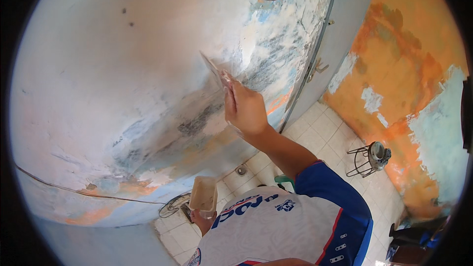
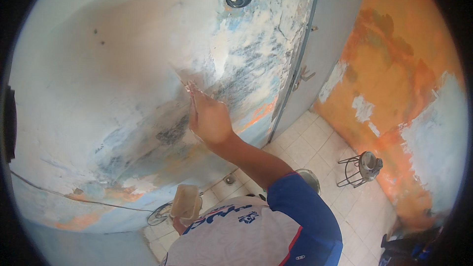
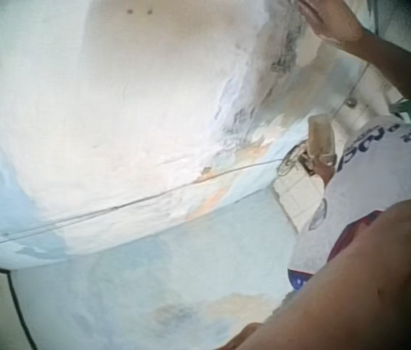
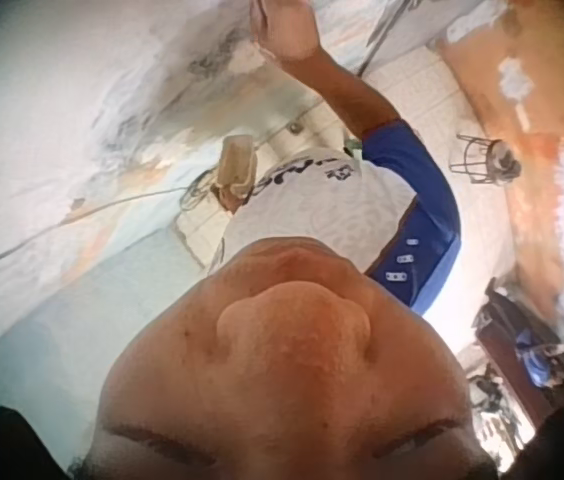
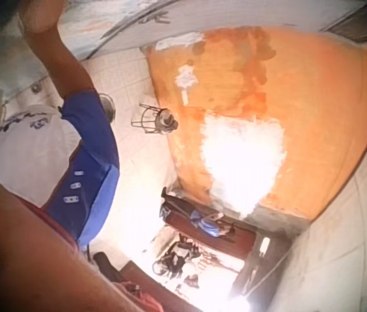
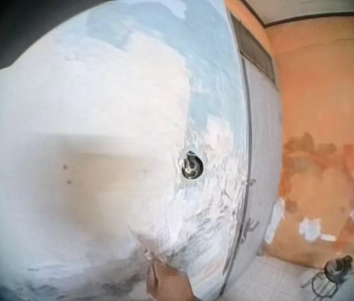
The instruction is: The person applies patching compound to a wall using a putty knife. They dip the knife into a container, then spread the material over damaged sections of the wall multiple times.
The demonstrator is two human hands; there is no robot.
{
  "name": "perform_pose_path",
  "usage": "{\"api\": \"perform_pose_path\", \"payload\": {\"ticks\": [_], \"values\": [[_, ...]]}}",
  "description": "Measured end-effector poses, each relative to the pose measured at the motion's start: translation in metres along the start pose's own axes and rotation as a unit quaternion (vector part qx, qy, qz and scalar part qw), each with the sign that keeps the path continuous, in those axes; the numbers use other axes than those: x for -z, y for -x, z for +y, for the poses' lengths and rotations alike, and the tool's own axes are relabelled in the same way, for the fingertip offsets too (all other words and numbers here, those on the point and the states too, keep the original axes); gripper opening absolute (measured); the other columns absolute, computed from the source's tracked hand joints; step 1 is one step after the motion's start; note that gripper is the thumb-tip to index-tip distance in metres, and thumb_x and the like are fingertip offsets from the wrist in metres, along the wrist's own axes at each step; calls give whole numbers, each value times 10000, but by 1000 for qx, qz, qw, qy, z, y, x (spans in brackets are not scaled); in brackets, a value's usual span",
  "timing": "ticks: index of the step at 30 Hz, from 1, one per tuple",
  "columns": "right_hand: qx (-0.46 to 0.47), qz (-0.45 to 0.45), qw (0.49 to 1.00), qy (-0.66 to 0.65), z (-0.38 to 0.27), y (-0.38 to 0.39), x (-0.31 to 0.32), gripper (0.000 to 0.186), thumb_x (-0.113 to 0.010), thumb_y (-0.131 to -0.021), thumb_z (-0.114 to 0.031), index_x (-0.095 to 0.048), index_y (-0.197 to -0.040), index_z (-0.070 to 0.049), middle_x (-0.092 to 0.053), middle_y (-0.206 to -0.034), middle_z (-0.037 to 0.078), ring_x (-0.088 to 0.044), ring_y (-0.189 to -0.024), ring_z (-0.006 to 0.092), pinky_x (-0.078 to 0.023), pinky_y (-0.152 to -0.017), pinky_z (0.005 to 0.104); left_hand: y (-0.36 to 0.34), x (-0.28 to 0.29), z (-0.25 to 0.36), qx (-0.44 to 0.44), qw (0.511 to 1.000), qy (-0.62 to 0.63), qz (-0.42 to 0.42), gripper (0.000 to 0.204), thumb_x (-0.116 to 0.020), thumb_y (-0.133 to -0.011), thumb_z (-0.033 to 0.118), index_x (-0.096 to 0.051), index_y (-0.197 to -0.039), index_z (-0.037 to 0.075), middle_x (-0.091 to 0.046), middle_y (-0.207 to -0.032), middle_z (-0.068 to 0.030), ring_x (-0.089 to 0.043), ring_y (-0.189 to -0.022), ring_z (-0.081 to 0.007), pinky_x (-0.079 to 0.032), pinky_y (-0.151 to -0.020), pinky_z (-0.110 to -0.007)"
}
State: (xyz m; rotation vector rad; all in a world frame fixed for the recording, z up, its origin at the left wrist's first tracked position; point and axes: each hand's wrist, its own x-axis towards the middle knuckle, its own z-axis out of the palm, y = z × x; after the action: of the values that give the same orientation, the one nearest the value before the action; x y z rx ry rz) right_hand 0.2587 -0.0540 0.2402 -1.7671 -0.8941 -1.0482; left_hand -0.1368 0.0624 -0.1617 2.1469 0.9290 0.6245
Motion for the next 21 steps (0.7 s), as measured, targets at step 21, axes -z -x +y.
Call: {"api": "perform_pose_path", "payload": {"ticks": [21], "values": [[-63, 12, 997, -42, 110, 26, 32, 167, -583, -914, -152, -668, -999, -36, -708, -857, 137, -681, -681, 255, -543, -629, 350, -9, -36, 69, -39, 998, -42, -28, 868, -897, -601, 320, -434, -1291, 69, -485, -1225, -177, -479, -1114, -388, -384, -909, -545]]}}
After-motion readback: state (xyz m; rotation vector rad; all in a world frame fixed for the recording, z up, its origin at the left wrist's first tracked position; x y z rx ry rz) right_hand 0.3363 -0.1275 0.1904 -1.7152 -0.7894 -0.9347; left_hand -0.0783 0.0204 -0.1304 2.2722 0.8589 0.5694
